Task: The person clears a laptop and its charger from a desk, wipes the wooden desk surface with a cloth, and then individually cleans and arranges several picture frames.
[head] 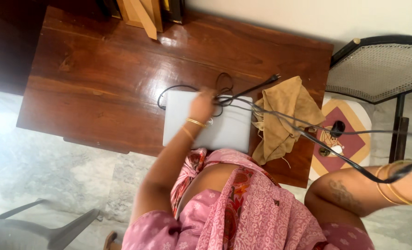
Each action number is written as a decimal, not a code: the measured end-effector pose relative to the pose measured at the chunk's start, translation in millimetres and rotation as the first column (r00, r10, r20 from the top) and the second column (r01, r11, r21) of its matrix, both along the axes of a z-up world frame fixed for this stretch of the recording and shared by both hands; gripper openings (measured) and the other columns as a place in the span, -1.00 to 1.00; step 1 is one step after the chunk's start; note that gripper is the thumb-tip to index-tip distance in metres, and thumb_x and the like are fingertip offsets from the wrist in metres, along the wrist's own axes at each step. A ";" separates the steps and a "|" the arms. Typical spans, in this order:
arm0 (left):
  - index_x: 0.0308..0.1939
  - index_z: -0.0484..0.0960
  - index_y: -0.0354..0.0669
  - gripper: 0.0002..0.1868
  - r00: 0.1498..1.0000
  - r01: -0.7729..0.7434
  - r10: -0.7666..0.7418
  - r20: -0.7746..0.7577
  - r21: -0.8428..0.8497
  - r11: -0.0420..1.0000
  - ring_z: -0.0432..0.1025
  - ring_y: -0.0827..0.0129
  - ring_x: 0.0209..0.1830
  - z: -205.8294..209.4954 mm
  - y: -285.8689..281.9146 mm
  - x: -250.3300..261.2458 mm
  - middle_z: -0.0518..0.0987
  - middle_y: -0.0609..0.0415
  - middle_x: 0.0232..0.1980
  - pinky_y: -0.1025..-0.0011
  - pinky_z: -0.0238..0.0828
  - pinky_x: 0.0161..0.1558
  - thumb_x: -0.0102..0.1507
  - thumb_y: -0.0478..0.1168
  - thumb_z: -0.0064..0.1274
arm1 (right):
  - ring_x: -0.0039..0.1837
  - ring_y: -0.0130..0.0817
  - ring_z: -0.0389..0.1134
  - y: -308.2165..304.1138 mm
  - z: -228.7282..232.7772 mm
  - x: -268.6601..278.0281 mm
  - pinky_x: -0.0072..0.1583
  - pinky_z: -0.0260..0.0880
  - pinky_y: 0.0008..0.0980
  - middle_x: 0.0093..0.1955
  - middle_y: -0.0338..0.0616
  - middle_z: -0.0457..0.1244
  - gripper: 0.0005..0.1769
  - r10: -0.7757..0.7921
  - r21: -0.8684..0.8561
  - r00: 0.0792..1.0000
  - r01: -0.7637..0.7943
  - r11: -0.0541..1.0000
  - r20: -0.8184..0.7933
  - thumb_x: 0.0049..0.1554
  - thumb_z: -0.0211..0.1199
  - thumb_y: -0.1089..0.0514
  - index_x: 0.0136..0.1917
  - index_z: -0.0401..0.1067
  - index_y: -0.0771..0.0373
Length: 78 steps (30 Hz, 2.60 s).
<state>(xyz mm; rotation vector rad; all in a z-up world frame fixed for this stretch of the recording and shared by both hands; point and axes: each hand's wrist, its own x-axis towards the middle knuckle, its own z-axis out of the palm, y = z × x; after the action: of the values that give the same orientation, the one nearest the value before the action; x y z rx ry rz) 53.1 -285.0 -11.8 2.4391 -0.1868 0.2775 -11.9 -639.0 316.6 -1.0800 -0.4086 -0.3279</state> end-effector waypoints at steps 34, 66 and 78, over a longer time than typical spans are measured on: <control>0.16 0.47 -0.22 -0.72 0.786 0.300 -0.525 0.328 -0.943 -0.140 0.49 0.60 -0.22 290.8 -9.2 -17.5 0.60 -0.03 0.16 0.66 0.44 -0.26 0.59 -0.07 -0.15 | 0.09 -0.01 0.54 142.0 -33.3 12.3 -0.09 0.57 -0.32 0.31 -0.03 0.23 -0.38 0.682 0.051 0.701 -0.689 0.723 -0.209 -0.06 0.37 0.41 0.28 0.33 0.31; -0.16 0.51 -0.17 -0.79 0.989 0.143 -0.110 0.098 -0.459 0.877 0.49 0.12 -0.17 57.3 -9.6 2.7 0.50 -0.05 -0.14 0.21 0.50 -0.19 0.18 -0.42 0.19 | -0.11 -0.39 0.43 -21.6 -29.2 -49.1 -0.05 0.49 -0.33 -0.04 -0.12 0.30 -0.68 -0.164 0.033 0.987 0.163 0.986 0.001 0.20 0.27 0.22 0.20 0.29 0.21; -0.33 0.70 -0.11 -0.55 0.984 -0.174 0.152 -0.098 -0.289 0.941 0.45 0.41 -0.56 234.1 120.2 -4.1 0.61 0.07 -0.48 0.50 0.24 -0.47 0.50 0.02 -0.13 | -0.11 -0.28 0.41 -24.4 -26.4 -47.6 -0.06 0.48 -0.30 -0.05 0.00 0.31 -0.70 -0.248 -0.060 0.964 0.243 0.968 -0.095 0.25 0.30 0.35 0.19 0.28 0.26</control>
<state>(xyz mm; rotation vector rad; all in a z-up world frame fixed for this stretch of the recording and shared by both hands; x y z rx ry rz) 49.0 -164.7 222.3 2.1630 0.0867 0.2659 -59.5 -663.4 290.2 -1.1915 -0.1918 -0.4826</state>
